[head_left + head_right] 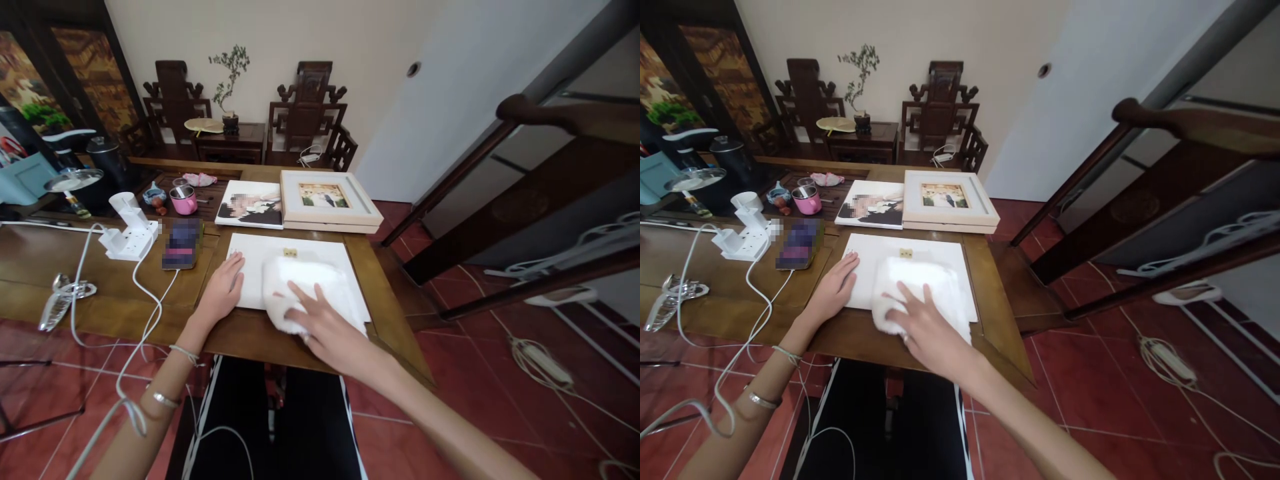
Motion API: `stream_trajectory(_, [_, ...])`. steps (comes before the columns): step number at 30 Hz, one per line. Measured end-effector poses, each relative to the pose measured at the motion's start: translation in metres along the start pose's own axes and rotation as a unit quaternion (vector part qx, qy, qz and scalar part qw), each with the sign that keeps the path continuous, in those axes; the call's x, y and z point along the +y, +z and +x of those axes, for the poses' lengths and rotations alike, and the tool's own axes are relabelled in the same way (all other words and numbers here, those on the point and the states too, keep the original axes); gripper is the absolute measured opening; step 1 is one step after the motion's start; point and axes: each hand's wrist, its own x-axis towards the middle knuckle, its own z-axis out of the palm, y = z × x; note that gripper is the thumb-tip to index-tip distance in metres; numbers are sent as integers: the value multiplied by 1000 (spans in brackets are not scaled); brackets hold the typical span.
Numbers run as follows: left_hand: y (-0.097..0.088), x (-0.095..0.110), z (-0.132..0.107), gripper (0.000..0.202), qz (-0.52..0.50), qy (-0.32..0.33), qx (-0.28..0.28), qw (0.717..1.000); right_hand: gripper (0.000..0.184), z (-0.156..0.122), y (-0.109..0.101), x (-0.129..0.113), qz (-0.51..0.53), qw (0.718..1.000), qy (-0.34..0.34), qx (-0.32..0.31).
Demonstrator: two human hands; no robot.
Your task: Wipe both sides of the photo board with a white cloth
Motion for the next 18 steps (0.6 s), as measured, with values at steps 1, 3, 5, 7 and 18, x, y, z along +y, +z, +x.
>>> stream_trajectory(1, [0, 0, 0, 42, 2, 2, 0, 1000, 53, -8, -4, -5, -2, 1000, -7, -17])
stream_trajectory(3, [1, -1, 0, 42, 3, 3, 1, 1000, 61, -18, -14, -7, -8, 1000, -1, -28])
stream_trajectory(5, [2, -1, 0, 41, 2, 3, 3, 1000, 69, -14, -25, 2, -34, 999, 26, -9])
stream_trajectory(7, [2, -1, 0, 41, 3, 3, 4, 1000, 74, 2, -32, 19, -89, 994, 66, 21])
stream_trajectory(18, [3, -3, -1, 41, 8, 12, 8, 1000, 71, 65, 0, 27, -194, 977, 92, -7])
